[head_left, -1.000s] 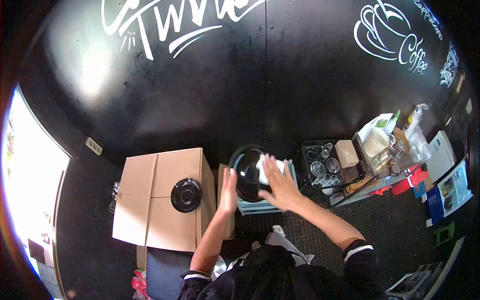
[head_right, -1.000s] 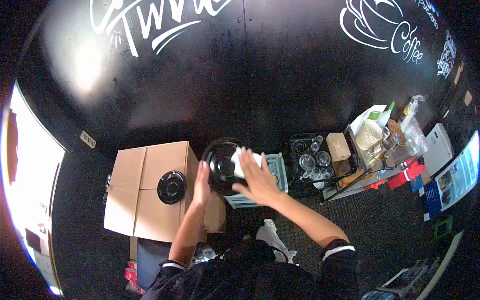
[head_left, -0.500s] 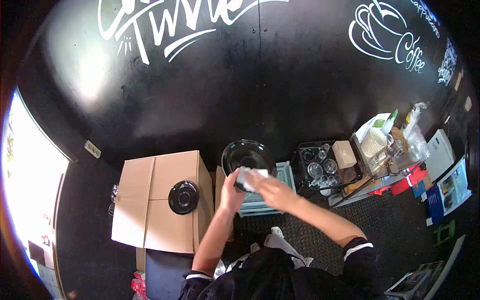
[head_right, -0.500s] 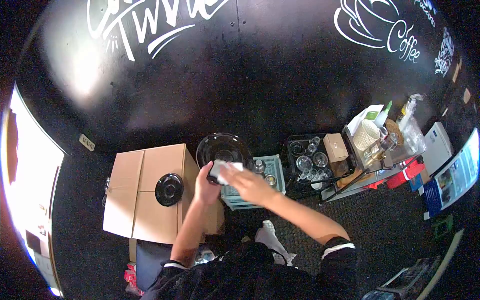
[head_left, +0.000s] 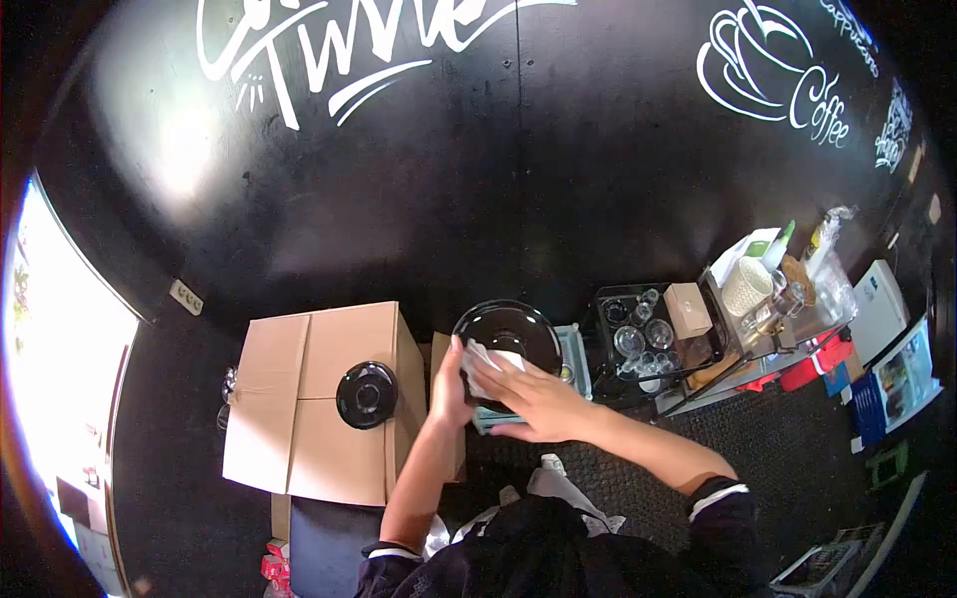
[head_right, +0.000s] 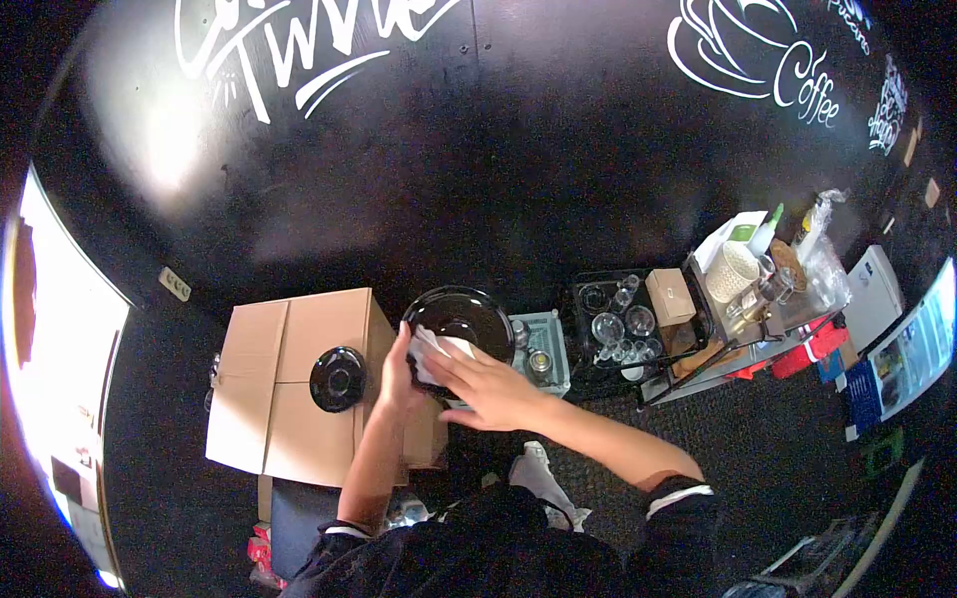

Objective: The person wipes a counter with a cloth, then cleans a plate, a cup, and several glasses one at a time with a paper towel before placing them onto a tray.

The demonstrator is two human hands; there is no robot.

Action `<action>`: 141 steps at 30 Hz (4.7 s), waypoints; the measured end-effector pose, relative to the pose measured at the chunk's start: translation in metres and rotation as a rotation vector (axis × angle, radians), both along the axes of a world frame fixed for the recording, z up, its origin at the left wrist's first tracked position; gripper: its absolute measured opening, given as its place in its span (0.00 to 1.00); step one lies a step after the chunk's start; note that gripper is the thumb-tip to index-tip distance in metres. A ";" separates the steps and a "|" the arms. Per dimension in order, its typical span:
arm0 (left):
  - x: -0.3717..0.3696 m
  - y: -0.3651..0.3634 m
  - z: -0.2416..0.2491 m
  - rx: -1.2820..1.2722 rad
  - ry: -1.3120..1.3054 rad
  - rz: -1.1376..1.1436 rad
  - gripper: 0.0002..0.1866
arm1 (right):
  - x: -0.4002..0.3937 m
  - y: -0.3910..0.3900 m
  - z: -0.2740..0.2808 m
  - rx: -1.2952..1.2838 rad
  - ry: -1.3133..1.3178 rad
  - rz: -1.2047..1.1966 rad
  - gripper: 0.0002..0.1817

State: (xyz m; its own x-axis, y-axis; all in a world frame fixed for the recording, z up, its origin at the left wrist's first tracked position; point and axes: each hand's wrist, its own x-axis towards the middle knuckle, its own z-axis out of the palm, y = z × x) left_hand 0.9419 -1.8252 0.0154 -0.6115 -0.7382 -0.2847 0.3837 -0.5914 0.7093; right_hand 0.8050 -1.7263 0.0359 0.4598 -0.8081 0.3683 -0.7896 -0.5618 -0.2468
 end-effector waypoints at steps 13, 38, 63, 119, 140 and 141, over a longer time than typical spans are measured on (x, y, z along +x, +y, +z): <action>0.003 -0.029 -0.013 -0.470 0.399 0.109 0.32 | -0.004 0.003 0.034 -0.024 -0.843 -0.042 0.05; -0.036 0.006 -0.014 -0.607 -0.022 0.354 0.16 | 0.004 -0.043 0.040 -0.445 -0.121 -0.190 0.20; -0.013 -0.002 0.008 -0.085 0.050 0.502 0.24 | 0.001 -0.013 0.002 -0.240 -0.396 -0.051 0.20; 0.155 -0.073 -0.153 -1.433 -1.673 0.222 0.24 | 0.112 -0.159 -0.175 1.153 -1.817 -0.254 0.15; 0.168 -0.069 -0.141 -1.263 -1.342 0.518 0.22 | 0.162 -0.210 -0.198 0.969 -1.214 -0.386 0.13; 0.173 -0.073 -0.148 -1.263 -1.340 0.514 0.22 | 0.162 -0.209 -0.196 0.968 -1.134 -0.380 0.13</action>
